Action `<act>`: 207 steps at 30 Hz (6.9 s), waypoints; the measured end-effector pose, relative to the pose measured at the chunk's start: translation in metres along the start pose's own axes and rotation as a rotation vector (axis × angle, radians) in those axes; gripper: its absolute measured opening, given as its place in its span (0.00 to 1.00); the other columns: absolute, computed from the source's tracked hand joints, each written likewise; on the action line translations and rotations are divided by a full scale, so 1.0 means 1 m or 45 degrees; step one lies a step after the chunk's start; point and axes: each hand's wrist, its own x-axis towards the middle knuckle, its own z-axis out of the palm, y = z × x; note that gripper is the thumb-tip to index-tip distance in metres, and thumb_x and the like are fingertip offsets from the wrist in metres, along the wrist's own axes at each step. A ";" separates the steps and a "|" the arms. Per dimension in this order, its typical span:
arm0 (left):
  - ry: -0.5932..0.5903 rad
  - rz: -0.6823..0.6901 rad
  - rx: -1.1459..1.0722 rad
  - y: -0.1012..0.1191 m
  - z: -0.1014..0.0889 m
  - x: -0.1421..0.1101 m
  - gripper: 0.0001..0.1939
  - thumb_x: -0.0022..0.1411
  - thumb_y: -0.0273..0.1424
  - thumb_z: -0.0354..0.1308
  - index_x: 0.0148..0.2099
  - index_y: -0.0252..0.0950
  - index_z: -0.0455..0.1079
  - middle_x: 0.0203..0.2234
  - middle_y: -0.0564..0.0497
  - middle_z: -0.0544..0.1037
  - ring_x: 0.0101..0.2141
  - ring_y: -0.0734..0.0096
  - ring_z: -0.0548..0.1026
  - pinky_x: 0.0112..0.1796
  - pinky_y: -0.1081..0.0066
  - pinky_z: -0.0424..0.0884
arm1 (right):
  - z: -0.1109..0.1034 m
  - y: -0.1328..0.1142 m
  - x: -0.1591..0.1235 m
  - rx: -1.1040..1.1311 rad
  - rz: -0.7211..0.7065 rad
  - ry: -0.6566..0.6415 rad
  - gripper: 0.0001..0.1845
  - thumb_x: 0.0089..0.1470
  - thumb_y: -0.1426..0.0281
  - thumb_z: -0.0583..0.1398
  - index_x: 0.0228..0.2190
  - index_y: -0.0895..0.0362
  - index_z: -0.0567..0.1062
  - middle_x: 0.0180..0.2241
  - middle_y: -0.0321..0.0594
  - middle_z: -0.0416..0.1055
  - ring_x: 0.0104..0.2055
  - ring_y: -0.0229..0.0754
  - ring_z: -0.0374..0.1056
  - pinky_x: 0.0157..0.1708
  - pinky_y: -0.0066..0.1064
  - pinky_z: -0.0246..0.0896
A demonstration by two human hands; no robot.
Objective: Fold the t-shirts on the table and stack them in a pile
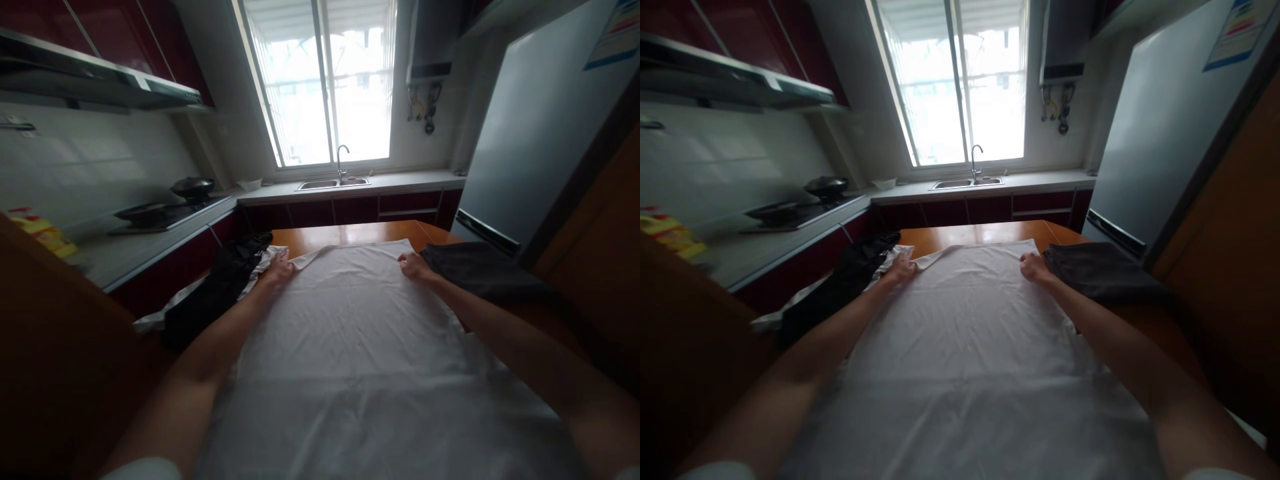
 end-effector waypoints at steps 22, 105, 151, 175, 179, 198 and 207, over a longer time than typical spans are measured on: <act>0.042 -0.140 0.020 -0.024 0.017 0.027 0.17 0.66 0.27 0.50 0.55 0.33 0.71 0.53 0.43 0.75 0.52 0.61 0.73 0.55 0.65 0.66 | 0.038 0.015 0.078 -0.084 0.031 0.024 0.22 0.63 0.70 0.53 0.54 0.64 0.74 0.58 0.59 0.68 0.62 0.53 0.61 0.61 0.37 0.54; -0.697 0.792 -0.187 0.186 -0.102 -0.351 0.34 0.73 0.47 0.47 0.75 0.50 0.41 0.72 0.50 0.46 0.71 0.52 0.44 0.67 0.45 0.42 | -0.021 -0.089 -0.377 0.130 -0.681 -0.436 0.31 0.69 0.57 0.49 0.69 0.49 0.54 0.72 0.44 0.39 0.74 0.52 0.36 0.70 0.57 0.32; -0.622 0.384 -0.012 0.182 -0.059 -0.302 0.34 0.73 0.54 0.39 0.74 0.49 0.45 0.73 0.46 0.43 0.71 0.48 0.39 0.64 0.38 0.40 | 0.010 -0.124 -0.312 -0.076 -0.432 -0.295 0.33 0.68 0.57 0.45 0.68 0.60 0.56 0.72 0.52 0.44 0.74 0.52 0.37 0.68 0.56 0.36; -0.644 0.392 -0.028 0.180 -0.056 -0.303 0.34 0.73 0.54 0.37 0.75 0.49 0.44 0.73 0.46 0.41 0.71 0.47 0.38 0.64 0.37 0.39 | 0.029 -0.110 -0.307 -0.115 -0.466 -0.237 0.33 0.68 0.56 0.45 0.67 0.59 0.58 0.71 0.52 0.45 0.73 0.53 0.39 0.67 0.57 0.37; -0.640 0.390 -0.027 0.181 -0.056 -0.303 0.34 0.73 0.54 0.38 0.75 0.49 0.44 0.73 0.46 0.41 0.71 0.48 0.38 0.64 0.37 0.39 | 0.030 -0.111 -0.307 -0.118 -0.456 -0.241 0.33 0.68 0.56 0.44 0.68 0.58 0.58 0.71 0.52 0.46 0.73 0.53 0.40 0.67 0.57 0.37; -0.644 0.382 -0.030 0.183 -0.058 -0.303 0.34 0.73 0.53 0.38 0.75 0.49 0.43 0.73 0.46 0.41 0.71 0.49 0.38 0.64 0.37 0.39 | 0.020 -0.118 -0.309 -0.123 -0.434 -0.285 0.33 0.69 0.57 0.44 0.68 0.60 0.57 0.71 0.52 0.45 0.73 0.52 0.39 0.68 0.57 0.36; -0.656 0.379 -0.024 0.184 -0.060 -0.302 0.34 0.73 0.52 0.39 0.75 0.48 0.43 0.73 0.45 0.42 0.71 0.49 0.37 0.64 0.38 0.39 | 0.014 -0.120 -0.312 -0.143 -0.435 -0.325 0.34 0.69 0.57 0.44 0.68 0.60 0.56 0.71 0.52 0.44 0.73 0.53 0.38 0.68 0.56 0.35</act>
